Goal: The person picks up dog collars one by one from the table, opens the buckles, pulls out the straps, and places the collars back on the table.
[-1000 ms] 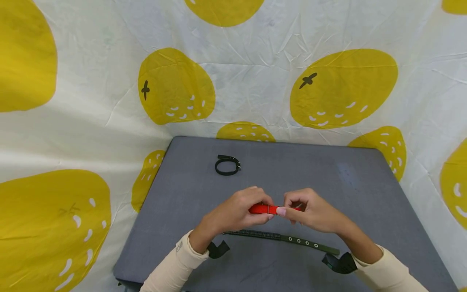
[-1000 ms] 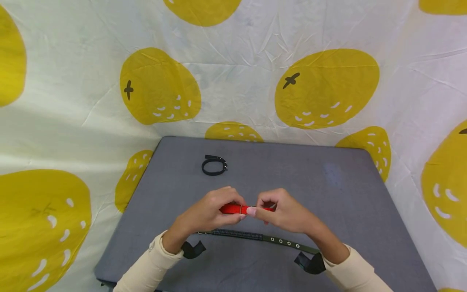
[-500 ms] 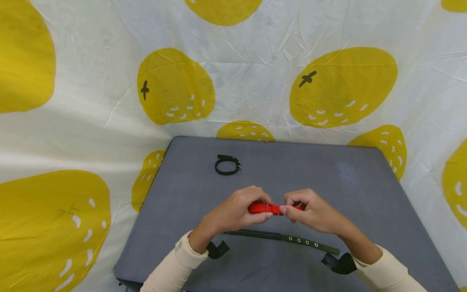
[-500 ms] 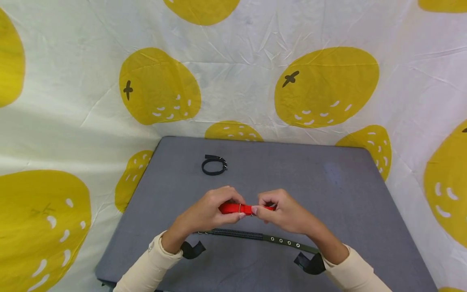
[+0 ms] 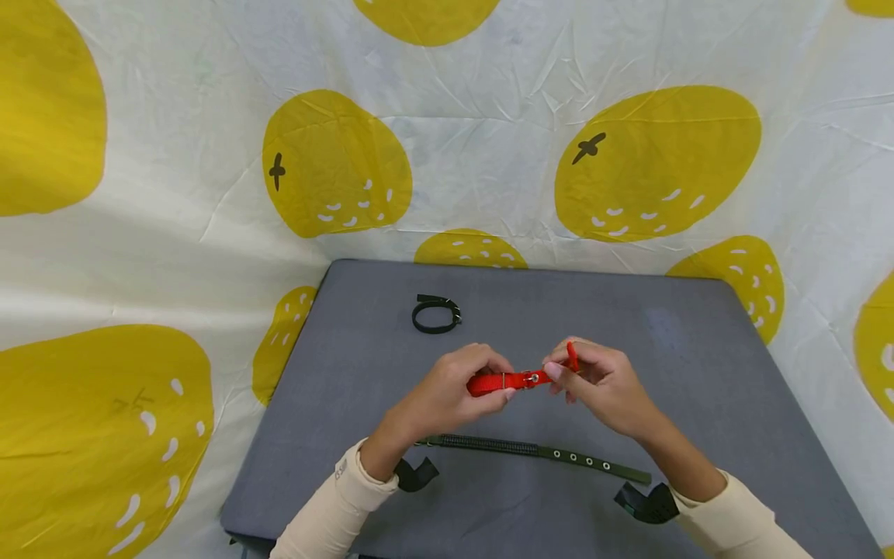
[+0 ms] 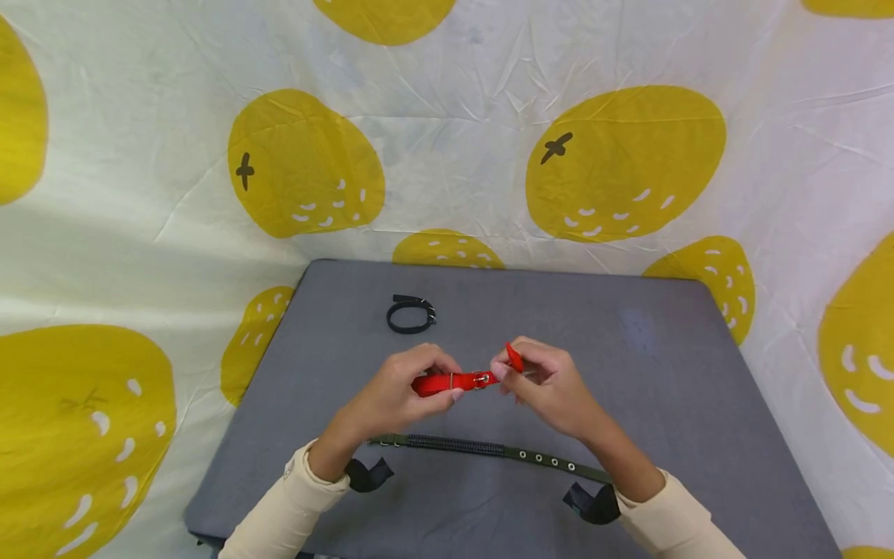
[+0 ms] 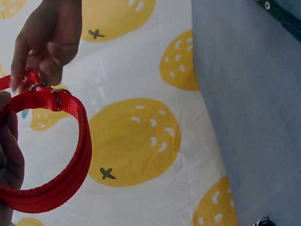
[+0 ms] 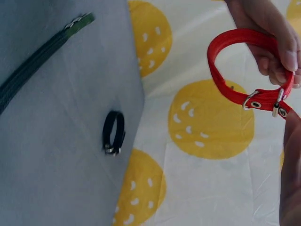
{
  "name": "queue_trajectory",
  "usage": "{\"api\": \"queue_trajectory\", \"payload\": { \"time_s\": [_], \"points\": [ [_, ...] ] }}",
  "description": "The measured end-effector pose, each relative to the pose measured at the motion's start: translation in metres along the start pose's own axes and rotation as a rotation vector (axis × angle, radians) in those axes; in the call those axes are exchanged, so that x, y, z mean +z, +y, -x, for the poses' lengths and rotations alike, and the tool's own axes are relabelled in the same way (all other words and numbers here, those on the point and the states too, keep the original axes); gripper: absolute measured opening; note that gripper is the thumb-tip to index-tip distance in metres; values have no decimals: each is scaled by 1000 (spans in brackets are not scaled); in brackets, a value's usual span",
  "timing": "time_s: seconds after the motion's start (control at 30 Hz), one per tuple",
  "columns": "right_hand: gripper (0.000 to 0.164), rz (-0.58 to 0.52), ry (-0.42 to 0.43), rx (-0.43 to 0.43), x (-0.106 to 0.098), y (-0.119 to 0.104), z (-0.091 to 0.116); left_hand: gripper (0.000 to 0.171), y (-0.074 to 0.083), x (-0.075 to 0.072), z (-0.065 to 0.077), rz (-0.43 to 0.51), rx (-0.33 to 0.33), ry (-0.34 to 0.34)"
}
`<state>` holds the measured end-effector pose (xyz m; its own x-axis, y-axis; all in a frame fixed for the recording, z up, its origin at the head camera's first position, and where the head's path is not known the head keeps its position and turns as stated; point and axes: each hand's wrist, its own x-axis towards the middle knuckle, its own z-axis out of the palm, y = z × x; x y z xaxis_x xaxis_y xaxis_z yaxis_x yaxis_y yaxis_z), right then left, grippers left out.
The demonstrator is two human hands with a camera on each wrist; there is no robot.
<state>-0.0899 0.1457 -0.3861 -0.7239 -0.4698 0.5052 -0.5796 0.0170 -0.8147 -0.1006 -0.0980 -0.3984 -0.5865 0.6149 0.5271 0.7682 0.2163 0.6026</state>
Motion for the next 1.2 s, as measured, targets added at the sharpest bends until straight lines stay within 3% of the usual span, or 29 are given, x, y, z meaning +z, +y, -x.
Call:
{"api": "queue_trajectory", "payload": {
  "time_s": [0.07, 0.17, 0.27, 0.37, 0.47, 0.6, 0.8, 1.03, 1.2],
  "points": [
    [19, 151, 46, 74, 2, -9, -3, 11, -1, 1, -1, -37, 22, 22],
    [17, 283, 47, 198, 4, -20, -7, 12, -1, 2, -2, -109, 64, 48],
    [23, 318, 30, 302, 5, -22, -6, 14, -2, 5, -3, -179, 80, 60],
    [24, 315, 37, 323, 6, -16, -2, 17, -4, 7, -4, -236, 48, 36],
    [27, 332, 54, 255, 6, -4, 2, 21, -5, 10, -5, -327, 37, 8],
    [31, 360, 75, 174, 6, 11, 7, 18, -7, 15, -9, -435, 83, 7],
    [32, 390, 109, 112, 8, 16, 11, 12, -8, 20, -14, -469, 102, 27],
    [32, 466, 173, -97, 11, 20, 13, 7, -8, 25, -19, -537, 112, 87],
    [29, 498, 195, -192, 13, 21, 12, 5, -7, 29, -21, -550, 82, 113]
  ]
}}
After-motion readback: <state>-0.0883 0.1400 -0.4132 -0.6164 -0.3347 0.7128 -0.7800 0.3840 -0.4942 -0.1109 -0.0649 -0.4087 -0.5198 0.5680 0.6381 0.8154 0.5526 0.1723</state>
